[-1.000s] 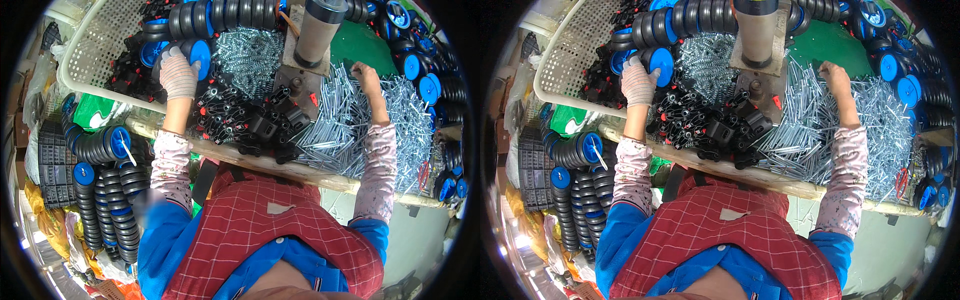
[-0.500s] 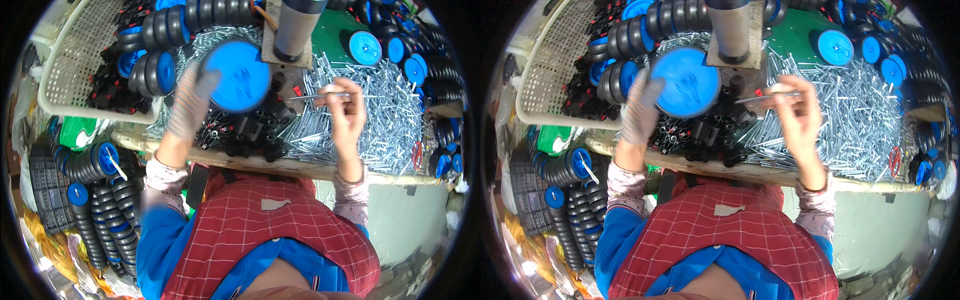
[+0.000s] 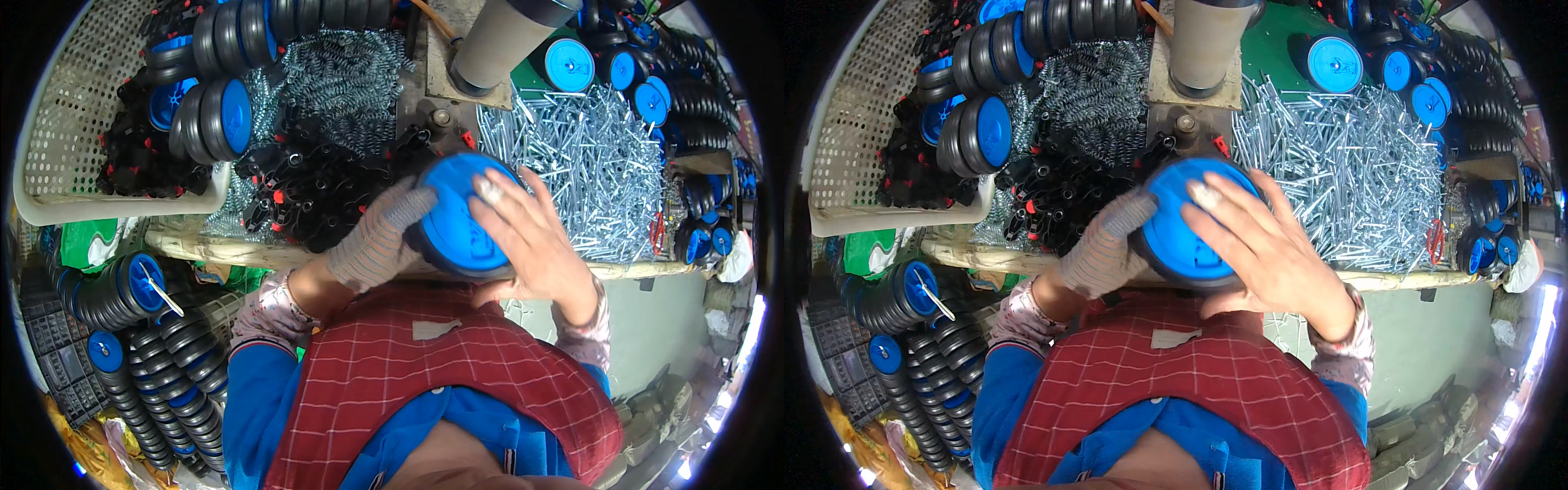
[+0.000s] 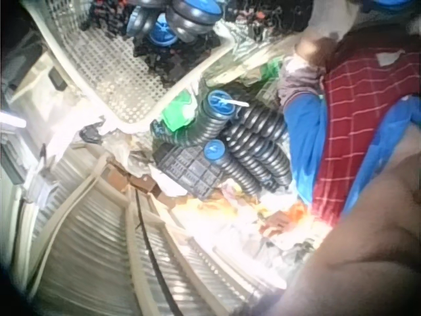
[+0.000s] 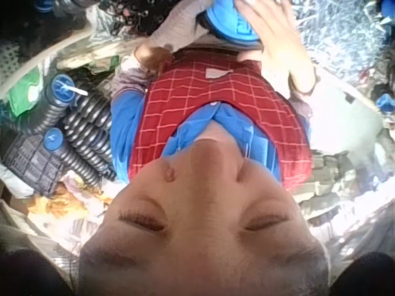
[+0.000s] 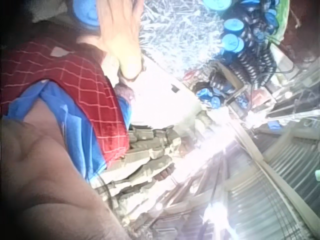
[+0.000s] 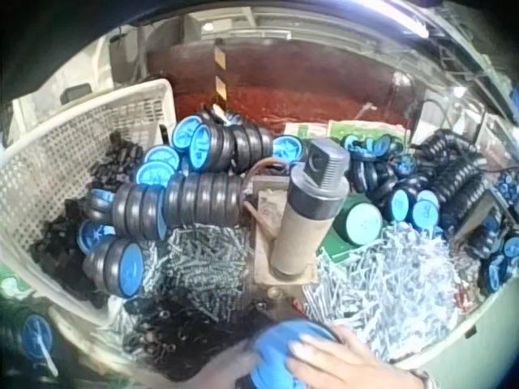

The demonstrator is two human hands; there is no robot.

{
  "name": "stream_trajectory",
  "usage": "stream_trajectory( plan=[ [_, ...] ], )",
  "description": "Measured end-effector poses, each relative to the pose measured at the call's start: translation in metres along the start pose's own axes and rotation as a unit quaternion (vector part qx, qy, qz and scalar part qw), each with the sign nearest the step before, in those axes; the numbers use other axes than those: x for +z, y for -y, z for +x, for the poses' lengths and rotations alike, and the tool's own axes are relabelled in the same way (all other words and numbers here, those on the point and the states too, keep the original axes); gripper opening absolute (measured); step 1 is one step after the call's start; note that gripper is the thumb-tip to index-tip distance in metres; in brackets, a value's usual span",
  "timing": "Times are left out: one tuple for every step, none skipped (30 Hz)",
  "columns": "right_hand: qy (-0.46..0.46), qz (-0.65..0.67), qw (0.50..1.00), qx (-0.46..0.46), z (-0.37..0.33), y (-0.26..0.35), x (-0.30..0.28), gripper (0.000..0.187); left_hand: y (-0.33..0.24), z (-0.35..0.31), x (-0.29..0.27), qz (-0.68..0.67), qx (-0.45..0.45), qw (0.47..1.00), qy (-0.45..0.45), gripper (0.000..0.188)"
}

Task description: The person repeatedly picks up black plastic components and metal springs, inserts the springs into the components, and places the assembled units into a white basket. The person also handles blue plastic caps and stacks them on the workbench.

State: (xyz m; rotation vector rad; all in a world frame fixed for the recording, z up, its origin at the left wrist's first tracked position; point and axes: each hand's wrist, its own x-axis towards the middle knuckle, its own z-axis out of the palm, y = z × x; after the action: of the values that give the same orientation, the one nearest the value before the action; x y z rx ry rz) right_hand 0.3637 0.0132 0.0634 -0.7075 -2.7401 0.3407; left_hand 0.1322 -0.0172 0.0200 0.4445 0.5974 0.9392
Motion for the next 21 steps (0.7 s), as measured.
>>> stream_trajectory(
  plan=[
    [0.014, -0.064, 0.998, -0.013, -0.013, 0.001, -0.001, 0.081, 0.003, -0.003, 0.001, -0.016, -0.037, 0.999, 0.023, 0.062],
    [-0.002, -0.066, 0.998, -0.011, -0.029, -0.008, 0.002, 0.078, 0.006, -0.004, 0.002, -0.033, -0.074, 0.996, 0.045, 0.061],
    [-0.022, -0.068, 0.997, -0.007, -0.05, -0.019, 0.011, 0.074, 0.0, -0.003, -0.002, 0.174, -0.034, 0.978, 0.112, 0.056],
    [-0.041, -0.071, 0.997, -0.004, -0.063, -0.026, 0.018, 0.071, -0.012, 0.002, -0.011, 0.373, 0.011, 0.911, 0.174, 0.052],
    [-0.124, 0.013, 0.991, 0.057, -0.067, -0.026, 0.022, 0.059, -0.016, 0.013, -0.015, 0.499, 0.109, 0.846, 0.155, 0.047],
    [-0.203, 0.059, 0.97, 0.119, -0.072, -0.03, 0.033, 0.056, -0.02, 0.027, -0.021, 0.614, 0.198, 0.755, 0.113, 0.043],
    [-0.281, 0.107, 0.937, 0.179, -0.079, -0.036, 0.047, 0.052, -0.035, 0.036, -0.015, 0.706, 0.146, 0.693, -0.003, 0.042],
    [-0.314, 0.18, 0.887, 0.288, -0.085, -0.038, 0.053, 0.05, -0.041, 0.05, -0.035, 0.767, 0.205, 0.605, -0.055, 0.04],
    [-0.34, 0.249, 0.818, 0.391, -0.091, -0.04, 0.058, 0.049, -0.056, 0.06, -0.038, 0.811, 0.11, 0.57, -0.073, 0.047],
    [-0.402, 0.296, 0.778, 0.382, -0.084, -0.05, 0.065, 0.046, -0.061, 0.071, -0.053, 0.853, 0.048, 0.515, -0.069, 0.052],
    [-0.431, 0.381, 0.728, 0.373, -0.083, -0.067, 0.078, 0.043, -0.066, 0.08, -0.056, 0.851, -0.02, 0.52, -0.063, 0.053],
    [-0.459, 0.427, 0.686, 0.369, -0.073, -0.071, 0.082, 0.039, -0.069, 0.094, -0.054, 0.847, -0.085, 0.523, -0.05, 0.054],
    [-0.482, 0.474, 0.642, 0.362, -0.063, -0.075, 0.085, 0.035, -0.071, 0.101, -0.053, 0.838, -0.152, 0.522, -0.04, 0.055],
    [-0.468, 0.504, 0.628, 0.365, -0.064, -0.088, 0.095, 0.041, -0.071, 0.103, -0.056, 0.822, -0.143, 0.551, -0.037, 0.055],
    [-0.468, 0.54, 0.598, 0.362, -0.056, -0.09, 0.099, 0.043, -0.07, 0.104, -0.062, 0.804, -0.136, 0.578, -0.033, 0.055],
    [-0.47, 0.556, 0.585, 0.358, -0.051, -0.093, 0.105, 0.043, -0.069, 0.106, -0.064, 0.786, -0.127, 0.604, -0.028, 0.055],
    [-0.471, 0.573, 0.571, 0.353, -0.046, -0.096, 0.11, 0.044, -0.069, 0.103, -0.065, 0.758, -0.083, 0.646, -0.025, 0.054],
    [-0.473, 0.595, 0.561, 0.329, -0.044, -0.097, 0.115, 0.044, -0.067, 0.096, -0.064, 0.726, -0.04, 0.686, -0.02, 0.054],
    [-0.48, 0.61, 0.553, 0.302, -0.039, -0.098, 0.118, 0.042, -0.065, 0.09, -0.061, 0.691, 0.002, 0.723, -0.016, 0.054],
    [-0.484, 0.608, 0.554, 0.299, -0.034, -0.099, 0.121, 0.039, -0.065, 0.092, -0.055, 0.706, 0.029, 0.708, -0.009, 0.05],
    [-0.484, 0.607, 0.557, 0.294, -0.028, -0.099, 0.125, 0.036, -0.06, 0.092, -0.047, 0.64, -0.011, 0.767, -0.041, 0.05]
  ],
)
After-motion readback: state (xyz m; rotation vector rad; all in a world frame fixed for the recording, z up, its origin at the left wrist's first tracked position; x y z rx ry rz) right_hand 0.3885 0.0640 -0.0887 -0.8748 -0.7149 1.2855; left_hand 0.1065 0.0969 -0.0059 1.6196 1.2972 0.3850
